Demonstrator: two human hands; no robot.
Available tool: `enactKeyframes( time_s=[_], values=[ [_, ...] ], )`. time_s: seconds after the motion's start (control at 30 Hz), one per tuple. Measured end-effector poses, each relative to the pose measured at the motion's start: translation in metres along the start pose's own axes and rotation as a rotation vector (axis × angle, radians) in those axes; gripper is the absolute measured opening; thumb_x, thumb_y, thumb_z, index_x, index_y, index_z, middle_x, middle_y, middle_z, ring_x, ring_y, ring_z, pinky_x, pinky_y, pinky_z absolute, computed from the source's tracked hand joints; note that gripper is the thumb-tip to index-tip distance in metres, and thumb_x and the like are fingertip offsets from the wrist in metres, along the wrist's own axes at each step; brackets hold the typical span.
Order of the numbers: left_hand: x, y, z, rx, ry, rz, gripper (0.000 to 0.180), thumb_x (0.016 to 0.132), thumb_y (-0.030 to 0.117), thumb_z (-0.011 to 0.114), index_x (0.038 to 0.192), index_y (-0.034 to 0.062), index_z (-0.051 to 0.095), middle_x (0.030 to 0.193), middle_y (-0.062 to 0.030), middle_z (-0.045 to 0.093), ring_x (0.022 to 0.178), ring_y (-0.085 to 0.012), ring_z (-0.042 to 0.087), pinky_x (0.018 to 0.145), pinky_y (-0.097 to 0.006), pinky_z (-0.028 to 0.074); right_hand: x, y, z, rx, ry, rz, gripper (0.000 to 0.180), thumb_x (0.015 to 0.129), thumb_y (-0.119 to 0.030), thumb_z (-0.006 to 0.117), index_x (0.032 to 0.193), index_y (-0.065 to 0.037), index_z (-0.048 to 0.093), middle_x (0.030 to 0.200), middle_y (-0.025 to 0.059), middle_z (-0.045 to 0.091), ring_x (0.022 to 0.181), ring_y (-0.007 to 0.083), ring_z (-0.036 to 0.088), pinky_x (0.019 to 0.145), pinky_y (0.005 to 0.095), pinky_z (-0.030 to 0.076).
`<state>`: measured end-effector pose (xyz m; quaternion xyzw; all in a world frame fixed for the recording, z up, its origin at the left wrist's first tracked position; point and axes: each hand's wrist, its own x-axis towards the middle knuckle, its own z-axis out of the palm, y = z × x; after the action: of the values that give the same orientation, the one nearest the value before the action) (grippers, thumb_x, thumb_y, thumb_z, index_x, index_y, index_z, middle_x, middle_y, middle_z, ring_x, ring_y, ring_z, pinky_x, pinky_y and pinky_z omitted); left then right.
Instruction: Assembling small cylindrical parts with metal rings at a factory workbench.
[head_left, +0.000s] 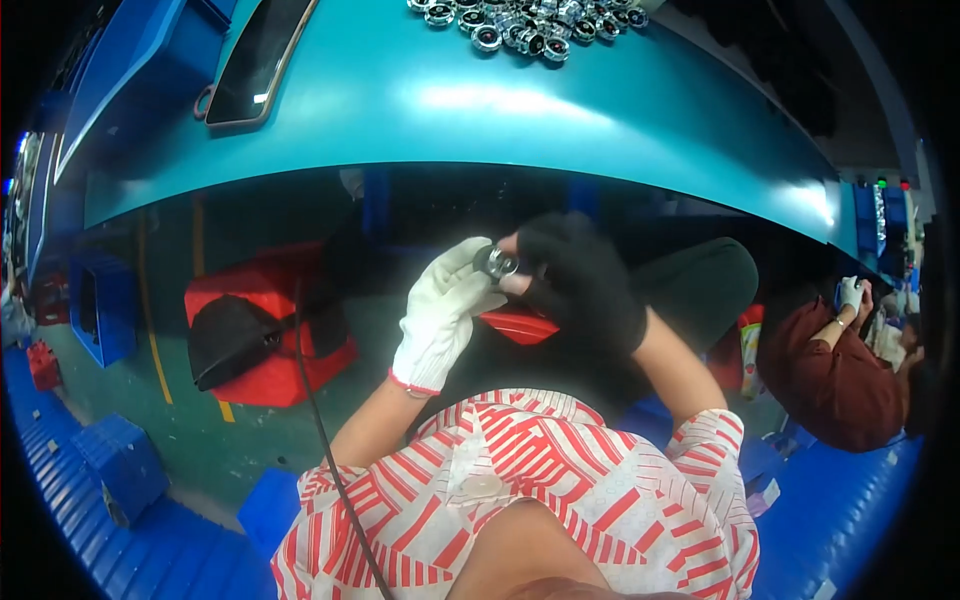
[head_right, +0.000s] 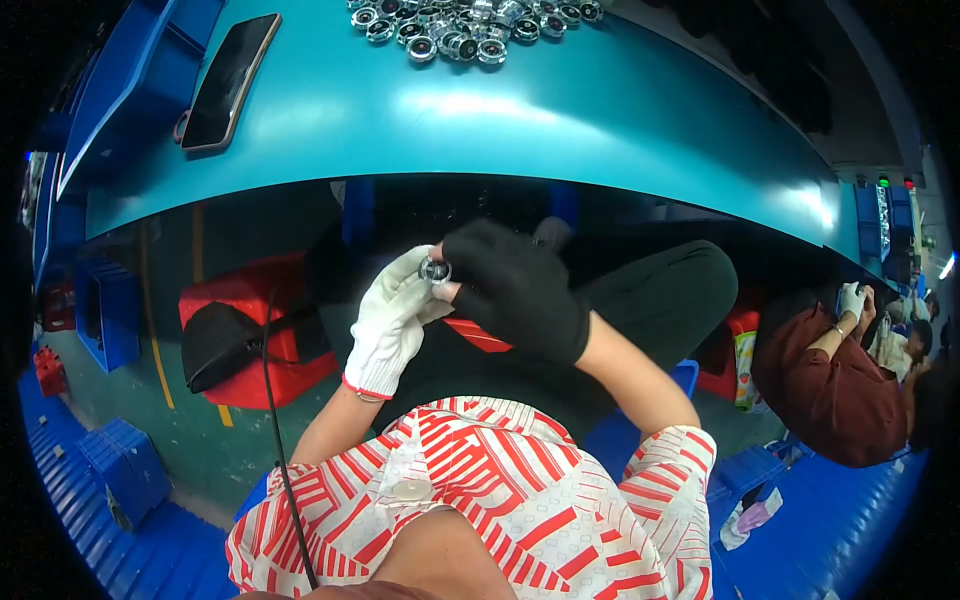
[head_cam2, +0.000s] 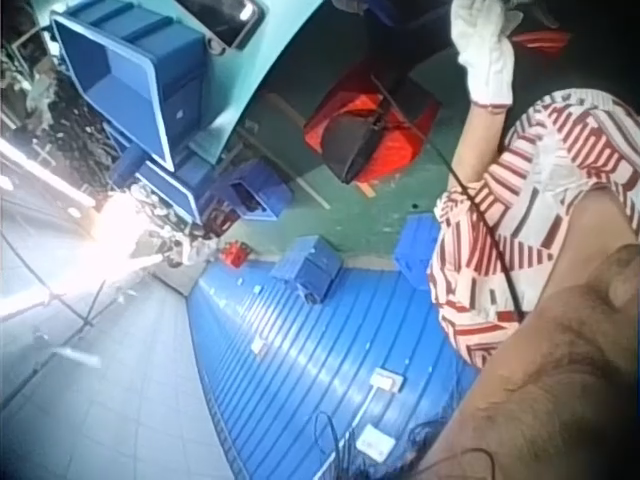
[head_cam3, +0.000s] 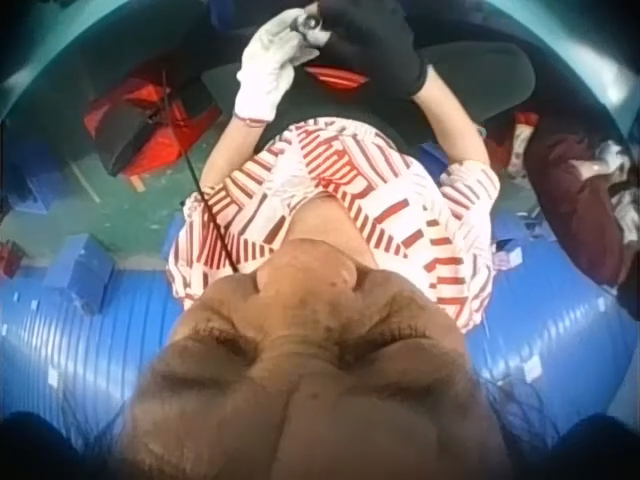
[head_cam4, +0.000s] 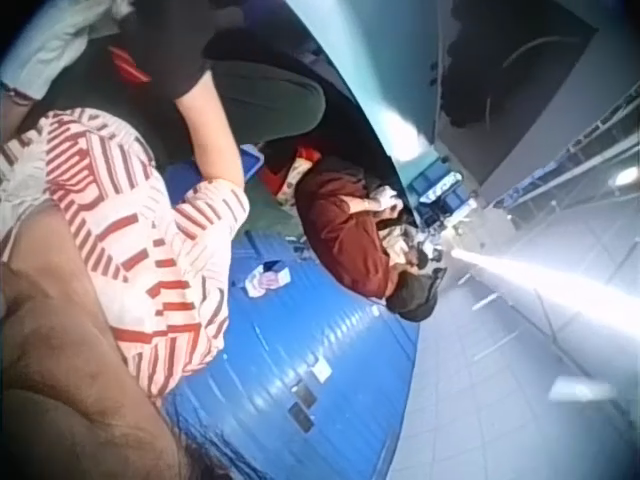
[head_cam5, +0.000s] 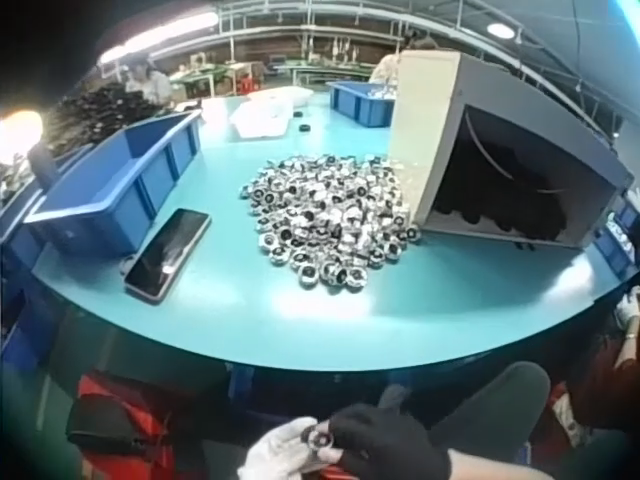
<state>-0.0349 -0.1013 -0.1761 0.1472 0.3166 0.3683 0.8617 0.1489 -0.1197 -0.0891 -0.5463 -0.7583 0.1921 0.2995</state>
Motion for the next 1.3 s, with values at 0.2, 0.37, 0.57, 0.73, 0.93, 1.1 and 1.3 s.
enactKeyframes(
  time_s=[0.2,0.37,0.57,0.73,0.93,1.1,1.3],
  values=[
    [-0.005,0.001,0.006,0.059,-0.058,0.014,0.037,0.083,-0.001,0.063,0.119,-0.0017,0.053,0.104,-0.0138,0.063,0.087,-0.0225,0.067,0.076,-0.035,0.058,-0.028,0.009,0.033,0.01,0.025,0.135,0.027,0.075,-0.013,0.072,0.099,-0.009,0.062,0.094,0.0065,0.061,0.079,0.0215,0.062,0.059,0.0296,0.048],
    [-0.013,-0.008,0.013,0.242,-0.02,0.128,0.045,0.081,-0.004,0.063,0.123,-0.0041,0.048,0.105,-0.0138,0.061,0.09,-0.0197,0.064,0.08,-0.03,0.055,-0.036,0.012,0.04,0.024,0.049,0.073,0.024,0.073,-0.012,0.073,0.095,-0.008,0.063,0.093,0.0076,0.061,0.08,0.0228,0.062,0.061,0.0302,0.049],
    [-0.014,-0.007,0.012,0.489,-0.007,0.201,0.059,0.077,-0.007,0.065,0.131,-0.0039,0.04,0.11,-0.0151,0.056,0.093,-0.0176,0.06,0.081,-0.028,0.051,-0.036,0.003,0.046,0.174,0.037,0.294,0.036,0.073,-0.01,0.071,0.106,-0.009,0.059,0.098,0.0087,0.06,0.083,0.0264,0.062,0.064,0.033,0.05],
    [-0.017,-0.012,0.014,0.697,0.014,0.301,0.064,0.076,-0.008,0.062,0.135,-0.0033,0.035,0.111,-0.0144,0.055,0.098,-0.0195,0.057,0.085,-0.029,0.049,-0.041,0.008,0.057,-0.032,-0.057,0.19,0.035,0.076,-0.012,0.066,0.109,-0.008,0.055,0.102,0.01,0.06,0.085,0.0277,0.063,0.066,0.035,0.051],
    [-0.016,-0.005,0.014,0.986,0.03,0.263,0.046,0.079,0.0,0.063,0.124,-0.0035,0.05,0.11,-0.0142,0.059,0.094,-0.0189,0.061,0.084,-0.029,0.05,-0.038,0.012,0.056,-0.039,-0.048,0.118,0.031,0.075,-0.011,0.067,0.104,-0.007,0.056,0.093,0.0108,0.059,0.078,0.0288,0.063,0.062,0.0354,0.05],
    [-0.017,-0.004,0.005,1.081,0.1,0.275,0.039,0.083,0.003,0.061,0.12,-0.0038,0.054,0.106,-0.0142,0.061,0.089,-0.0184,0.063,0.074,-0.027,0.054,-0.037,0.012,0.063,-0.017,-0.087,0.121,0.03,0.077,-0.013,0.067,0.104,-0.006,0.056,0.089,0.0127,0.059,0.075,0.0289,0.063,0.063,0.0351,0.05],
    [-0.012,0.002,0.003,0.757,0.079,0.065,0.039,0.086,0.008,0.06,0.122,-0.0047,0.051,0.101,-0.0131,0.062,0.083,-0.0172,0.065,0.068,-0.027,0.056,-0.032,0.015,0.054,0.2,-0.073,0.19,0.034,0.077,-0.012,0.069,0.107,-0.005,0.056,0.095,0.0147,0.06,0.079,0.0295,0.064,0.067,0.0337,0.05]
  ],
)
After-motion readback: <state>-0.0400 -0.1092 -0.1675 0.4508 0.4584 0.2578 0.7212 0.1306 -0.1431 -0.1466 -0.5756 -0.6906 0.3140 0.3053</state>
